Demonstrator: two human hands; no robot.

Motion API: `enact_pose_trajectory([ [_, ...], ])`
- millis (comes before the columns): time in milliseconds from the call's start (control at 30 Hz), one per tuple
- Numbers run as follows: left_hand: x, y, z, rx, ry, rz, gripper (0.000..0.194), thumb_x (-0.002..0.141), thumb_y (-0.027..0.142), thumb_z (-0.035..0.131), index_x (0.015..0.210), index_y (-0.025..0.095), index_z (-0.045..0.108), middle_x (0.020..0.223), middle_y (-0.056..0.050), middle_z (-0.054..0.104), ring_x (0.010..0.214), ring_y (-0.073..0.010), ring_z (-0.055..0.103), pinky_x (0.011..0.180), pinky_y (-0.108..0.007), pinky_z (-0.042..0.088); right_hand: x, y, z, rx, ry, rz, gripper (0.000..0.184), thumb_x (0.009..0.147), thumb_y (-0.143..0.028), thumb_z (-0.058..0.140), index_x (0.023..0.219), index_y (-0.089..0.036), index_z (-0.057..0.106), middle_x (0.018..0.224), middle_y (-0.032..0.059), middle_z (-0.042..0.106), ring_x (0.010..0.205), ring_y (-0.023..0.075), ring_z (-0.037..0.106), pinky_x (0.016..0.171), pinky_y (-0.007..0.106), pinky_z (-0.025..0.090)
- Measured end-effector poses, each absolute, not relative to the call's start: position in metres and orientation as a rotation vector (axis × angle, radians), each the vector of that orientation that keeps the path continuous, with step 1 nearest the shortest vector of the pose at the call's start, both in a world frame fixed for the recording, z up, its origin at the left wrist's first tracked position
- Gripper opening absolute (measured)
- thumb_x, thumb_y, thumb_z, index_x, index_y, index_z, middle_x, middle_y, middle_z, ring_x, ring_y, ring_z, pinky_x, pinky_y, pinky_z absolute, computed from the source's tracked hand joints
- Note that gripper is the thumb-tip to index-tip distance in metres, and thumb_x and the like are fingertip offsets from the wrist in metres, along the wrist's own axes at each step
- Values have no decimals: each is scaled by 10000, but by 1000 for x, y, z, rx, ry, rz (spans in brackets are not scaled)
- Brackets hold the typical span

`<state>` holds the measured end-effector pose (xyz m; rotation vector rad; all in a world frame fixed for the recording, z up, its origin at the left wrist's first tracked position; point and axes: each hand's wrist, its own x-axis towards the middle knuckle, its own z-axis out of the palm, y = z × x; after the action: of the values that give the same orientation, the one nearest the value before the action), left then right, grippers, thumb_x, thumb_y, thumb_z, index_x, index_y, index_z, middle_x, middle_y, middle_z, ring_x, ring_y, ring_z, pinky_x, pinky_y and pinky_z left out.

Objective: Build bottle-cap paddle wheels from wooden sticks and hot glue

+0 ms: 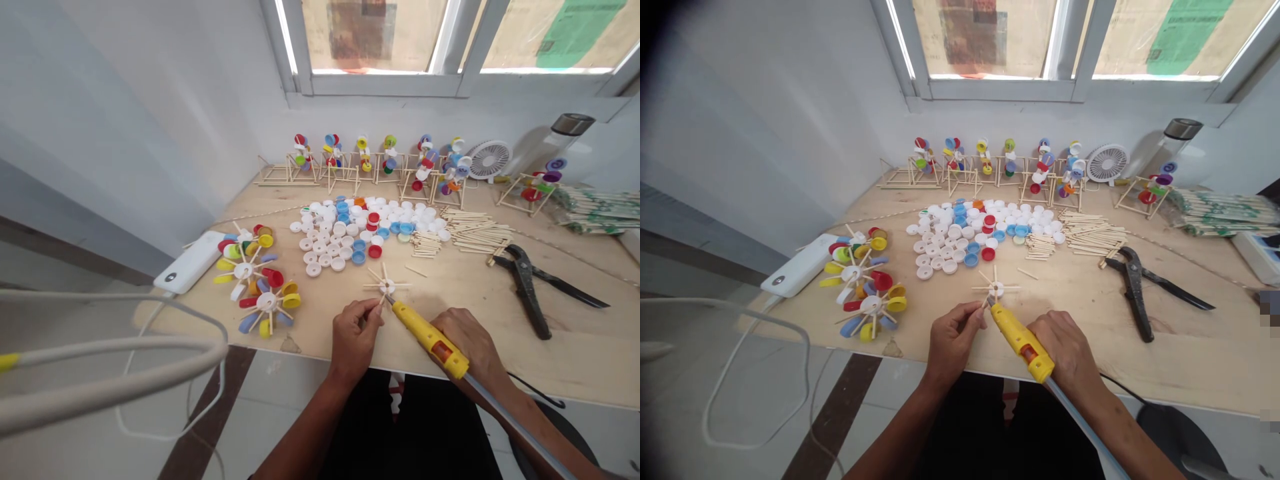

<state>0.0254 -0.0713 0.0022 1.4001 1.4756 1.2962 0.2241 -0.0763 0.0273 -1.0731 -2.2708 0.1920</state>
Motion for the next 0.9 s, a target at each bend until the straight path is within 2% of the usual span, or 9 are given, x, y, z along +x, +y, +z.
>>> enact_pose_trajectory([
  [400,26,-71,1,1412,1482,1290,223,825,298,545,901,164,707,670,-23,669,686,-161,619,676,-269,480,224,-78,27,-1091,-2255,225,186,907,-208,409,776,-179,538,655,21,528,620,143,458,630,303,322],
  [900,26,-71,2,1424,1493,1290,223,823,301,542,885,167,709,661,-22,668,676,-162,623,676,-271,481,224,-79,26,-1091,-2244,220,127,889,-203,451,789,-180,527,667,17,524,632,145,451,633,303,311],
])
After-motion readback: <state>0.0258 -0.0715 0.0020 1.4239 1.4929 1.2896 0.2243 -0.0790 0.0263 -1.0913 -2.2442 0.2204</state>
